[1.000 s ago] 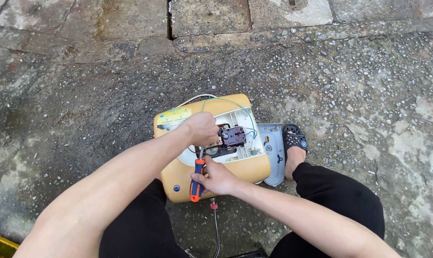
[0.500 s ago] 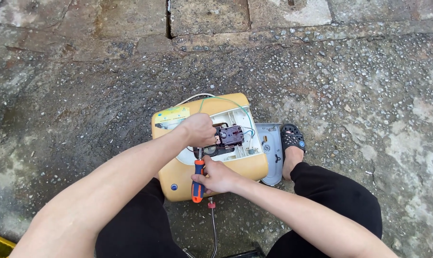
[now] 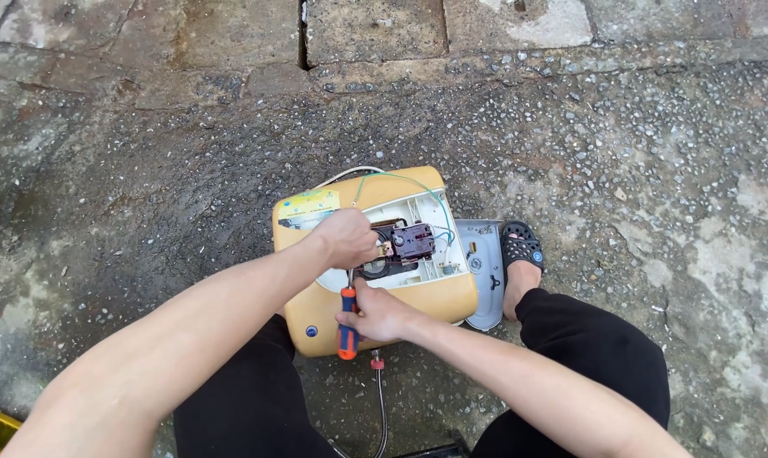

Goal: Detaching electrical wires from a component inside an appliance using a screwdriver.

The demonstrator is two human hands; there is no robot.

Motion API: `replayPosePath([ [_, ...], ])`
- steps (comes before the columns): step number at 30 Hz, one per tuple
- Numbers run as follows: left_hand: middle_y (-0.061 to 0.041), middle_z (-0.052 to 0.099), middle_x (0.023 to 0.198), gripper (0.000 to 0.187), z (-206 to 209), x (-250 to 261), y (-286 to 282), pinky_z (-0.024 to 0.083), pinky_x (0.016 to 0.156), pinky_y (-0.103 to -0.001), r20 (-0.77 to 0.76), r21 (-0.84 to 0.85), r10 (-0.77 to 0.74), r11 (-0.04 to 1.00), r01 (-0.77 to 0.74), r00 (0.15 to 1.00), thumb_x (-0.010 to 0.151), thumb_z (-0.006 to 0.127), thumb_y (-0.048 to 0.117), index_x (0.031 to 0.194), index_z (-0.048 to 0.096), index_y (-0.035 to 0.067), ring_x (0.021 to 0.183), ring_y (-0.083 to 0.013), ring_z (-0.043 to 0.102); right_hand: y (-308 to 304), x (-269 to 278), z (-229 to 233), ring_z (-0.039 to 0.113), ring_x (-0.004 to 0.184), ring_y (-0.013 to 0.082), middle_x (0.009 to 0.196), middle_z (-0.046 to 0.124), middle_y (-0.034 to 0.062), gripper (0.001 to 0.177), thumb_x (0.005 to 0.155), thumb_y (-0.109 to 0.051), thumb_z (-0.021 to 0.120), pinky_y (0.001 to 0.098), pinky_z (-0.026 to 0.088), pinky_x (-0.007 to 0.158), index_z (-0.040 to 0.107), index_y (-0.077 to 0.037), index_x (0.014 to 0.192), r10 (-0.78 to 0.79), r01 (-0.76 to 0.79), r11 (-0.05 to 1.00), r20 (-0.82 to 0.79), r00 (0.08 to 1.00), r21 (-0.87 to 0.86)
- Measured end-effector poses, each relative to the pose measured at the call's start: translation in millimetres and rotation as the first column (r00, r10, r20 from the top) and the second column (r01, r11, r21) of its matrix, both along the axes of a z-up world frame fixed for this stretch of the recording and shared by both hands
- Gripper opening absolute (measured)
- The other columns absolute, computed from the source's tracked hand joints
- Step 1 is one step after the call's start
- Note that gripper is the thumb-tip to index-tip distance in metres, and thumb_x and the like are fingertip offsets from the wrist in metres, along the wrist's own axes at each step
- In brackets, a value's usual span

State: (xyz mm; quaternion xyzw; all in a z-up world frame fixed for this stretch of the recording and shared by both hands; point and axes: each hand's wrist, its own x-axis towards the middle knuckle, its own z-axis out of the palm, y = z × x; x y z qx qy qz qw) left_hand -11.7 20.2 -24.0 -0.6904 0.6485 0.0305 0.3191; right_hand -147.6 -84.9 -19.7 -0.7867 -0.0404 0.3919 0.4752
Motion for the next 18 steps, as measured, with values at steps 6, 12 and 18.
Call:
replayPosePath([
  [6, -0.001, 0.078, 0.087, 0.030, -8.5, -6.8, 10.2, 0.061, 0.072, -0.045, -0.189, -0.058, 0.282, 0.953, -0.298, 0.941, 0.095, 0.046, 0.026, 0.088, 0.076, 0.026, 0.086, -0.0287, 0.076, -23.1, 11.0, 38.0, 0.076, 0.084, 0.0340, 0.097, 0.072, 0.0248, 0.047, 0.101, -0.034, 0.059, 0.0494, 0.061, 0.079, 0.050, 0.007, 0.123, 0.241, -0.241, 0.959, -0.020, 0.970, -0.150],
  [12, 0.010, 0.078, 0.087, 0.034, -15.7, -0.9, -18.3, 0.060, 0.071, -0.043, -0.009, -0.034, 0.104, 0.994, -0.105, 0.994, 0.096, 0.044, 0.022, 0.088, 0.075, 0.034, 0.084, -0.0211, 0.075, -11.2, 2.0, 46.6, 0.075, 0.084, 0.0333, 0.098, 0.065, 0.0283, 0.052, 0.101, -0.022, 0.060, 0.0396, 0.066, 0.070, 0.041, 0.013, 0.134, -0.052, 0.060, 0.997, -0.136, 0.989, 0.052],
  [18, 0.004, 0.079, 0.093, 0.031, -10.9, 3.7, -36.0, 0.061, 0.072, -0.045, -0.049, 0.029, 0.221, 0.975, -0.220, 0.974, 0.094, 0.048, 0.020, 0.094, 0.078, 0.028, 0.090, -0.0230, 0.075, 11.5, -18.1, 12.6, 0.075, 0.069, 0.0268, 0.079, 0.068, 0.0156, 0.029, 0.092, -0.010, 0.051, 0.0366, 0.066, 0.063, 0.046, -0.002, 0.120, -0.528, 0.598, 0.770, -0.306, 0.792, 0.221],
])
